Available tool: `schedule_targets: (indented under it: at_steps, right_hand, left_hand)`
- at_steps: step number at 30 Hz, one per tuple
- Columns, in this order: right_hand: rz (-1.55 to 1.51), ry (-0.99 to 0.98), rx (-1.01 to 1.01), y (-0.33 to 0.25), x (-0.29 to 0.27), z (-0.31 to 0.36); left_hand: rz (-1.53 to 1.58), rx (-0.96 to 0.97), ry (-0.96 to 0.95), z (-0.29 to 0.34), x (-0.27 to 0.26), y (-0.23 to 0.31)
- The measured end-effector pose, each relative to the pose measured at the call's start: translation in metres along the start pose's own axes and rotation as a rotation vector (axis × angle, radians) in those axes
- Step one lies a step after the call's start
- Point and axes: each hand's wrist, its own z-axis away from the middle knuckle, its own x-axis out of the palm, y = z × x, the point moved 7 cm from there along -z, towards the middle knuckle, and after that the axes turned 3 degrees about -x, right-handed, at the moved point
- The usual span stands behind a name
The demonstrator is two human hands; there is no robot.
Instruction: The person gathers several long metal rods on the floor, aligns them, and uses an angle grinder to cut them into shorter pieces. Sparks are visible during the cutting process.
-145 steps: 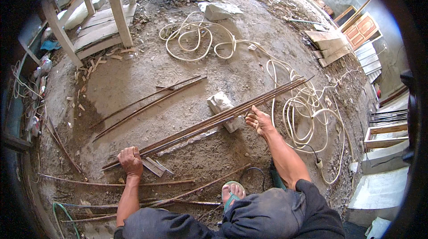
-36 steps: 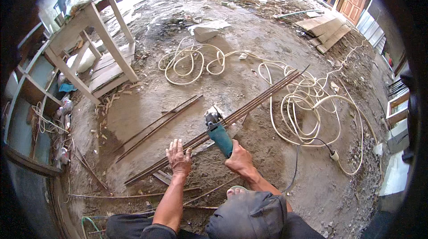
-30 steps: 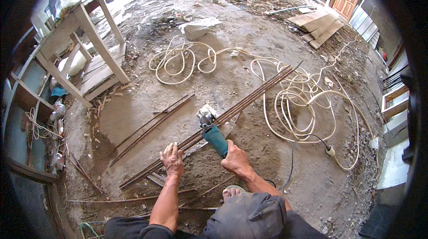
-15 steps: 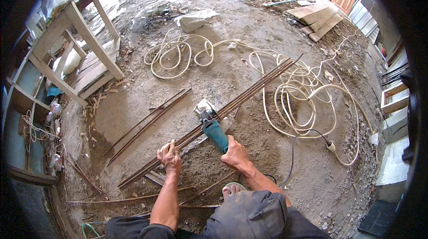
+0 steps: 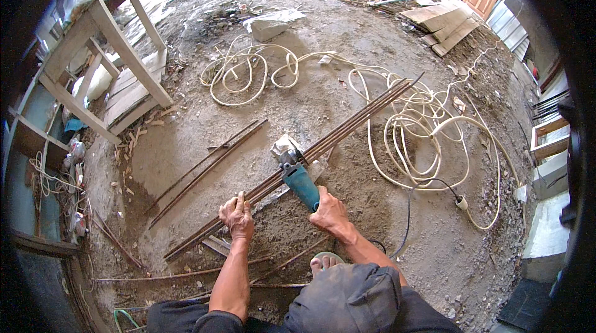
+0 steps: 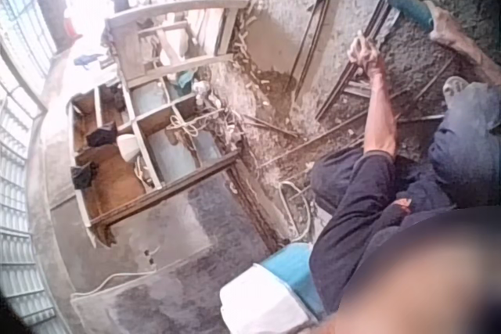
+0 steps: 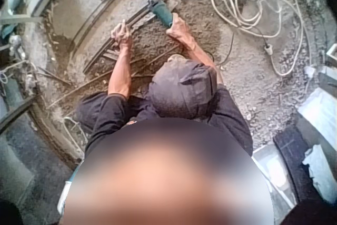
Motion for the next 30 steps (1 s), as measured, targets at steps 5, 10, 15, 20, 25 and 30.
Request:
schedule_targets:
  at_steps: [5, 10, 15, 20, 25, 30]
  right_hand:
    - [-0.003, 0.013, -0.010, -0.002, 0.001, 0.000]
    - [0.013, -0.023, 0.000, -0.002, 0.001, 0.000]
    - [0.022, -0.026, 0.019, -0.004, 0.000, 0.002]
    - [0.037, -0.019, 0.048, -0.002, 0.000, 0.005]
    - [0.039, 0.021, 0.011, 0.000, 0.002, 0.008]
    - [0.068, -0.004, 0.026, 0.005, 0.004, 0.010]
  left_hand:
    - [-0.012, -0.012, -0.004, -0.001, -0.002, 0.003]
    - [-0.001, 0.008, 0.032, 0.000, -0.007, 0.007]
    - [-0.021, 0.008, 0.014, 0.000, -0.005, 0.007]
    - [-0.021, 0.023, 0.036, 0.001, -0.005, 0.007]
    - [-0.027, 0.040, 0.089, 0.002, -0.008, 0.011]
    - [-0.013, 0.033, 0.094, 0.002, -0.012, 0.013]
